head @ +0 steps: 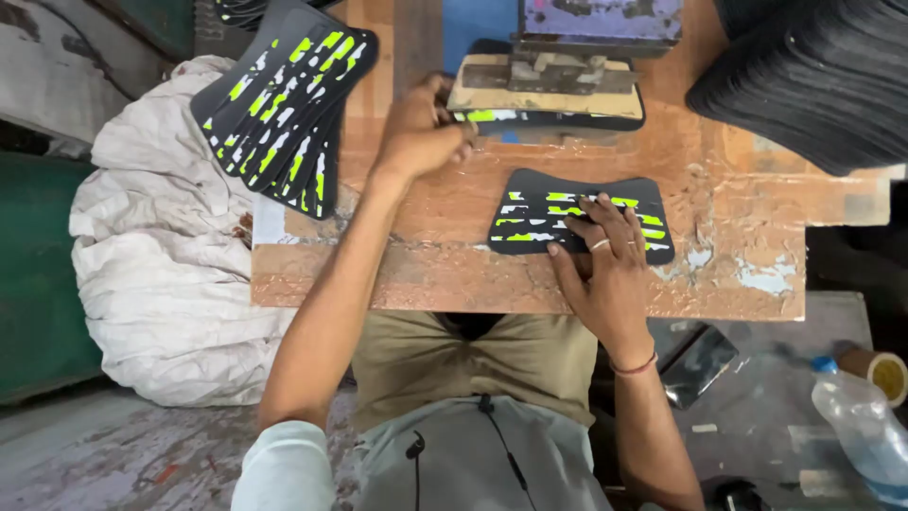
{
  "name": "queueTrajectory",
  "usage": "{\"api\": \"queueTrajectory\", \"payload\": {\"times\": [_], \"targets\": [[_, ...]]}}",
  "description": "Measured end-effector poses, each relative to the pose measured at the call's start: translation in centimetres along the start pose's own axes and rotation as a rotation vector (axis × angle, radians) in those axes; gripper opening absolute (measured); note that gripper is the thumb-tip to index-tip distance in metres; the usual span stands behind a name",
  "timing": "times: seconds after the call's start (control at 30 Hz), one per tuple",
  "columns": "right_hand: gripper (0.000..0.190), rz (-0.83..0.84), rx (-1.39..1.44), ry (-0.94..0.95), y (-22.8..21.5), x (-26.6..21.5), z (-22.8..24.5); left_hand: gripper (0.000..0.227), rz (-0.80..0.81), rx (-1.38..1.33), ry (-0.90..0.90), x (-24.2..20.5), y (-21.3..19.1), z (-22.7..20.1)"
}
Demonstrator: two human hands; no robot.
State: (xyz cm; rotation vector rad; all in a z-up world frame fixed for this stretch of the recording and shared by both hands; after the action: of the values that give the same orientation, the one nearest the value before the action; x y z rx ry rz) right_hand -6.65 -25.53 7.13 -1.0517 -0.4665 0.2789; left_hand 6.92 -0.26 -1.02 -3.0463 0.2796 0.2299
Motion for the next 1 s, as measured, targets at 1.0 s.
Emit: {"api": "queueTrajectory", "payload": {"times": [1.0], "targets": [[0.023, 0.023, 0.005, -0.007, 1.2, -1.3, -1.1, 0.058, 0.004, -0.025, -0.111, -18.9, -6.1, 2.7]]}}
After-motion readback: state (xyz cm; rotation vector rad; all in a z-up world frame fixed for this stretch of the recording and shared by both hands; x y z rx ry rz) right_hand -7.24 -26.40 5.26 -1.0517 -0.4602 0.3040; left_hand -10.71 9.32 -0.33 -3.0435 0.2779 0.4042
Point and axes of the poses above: each hand's wrist, its own x-axis towards the middle knuckle, its own y-axis out of the palm, z = x × y, the point moved 7 cm from there along x, towards the middle knuckle, and after that the axes turned 8 degrees about z, right-handed, at the moved point
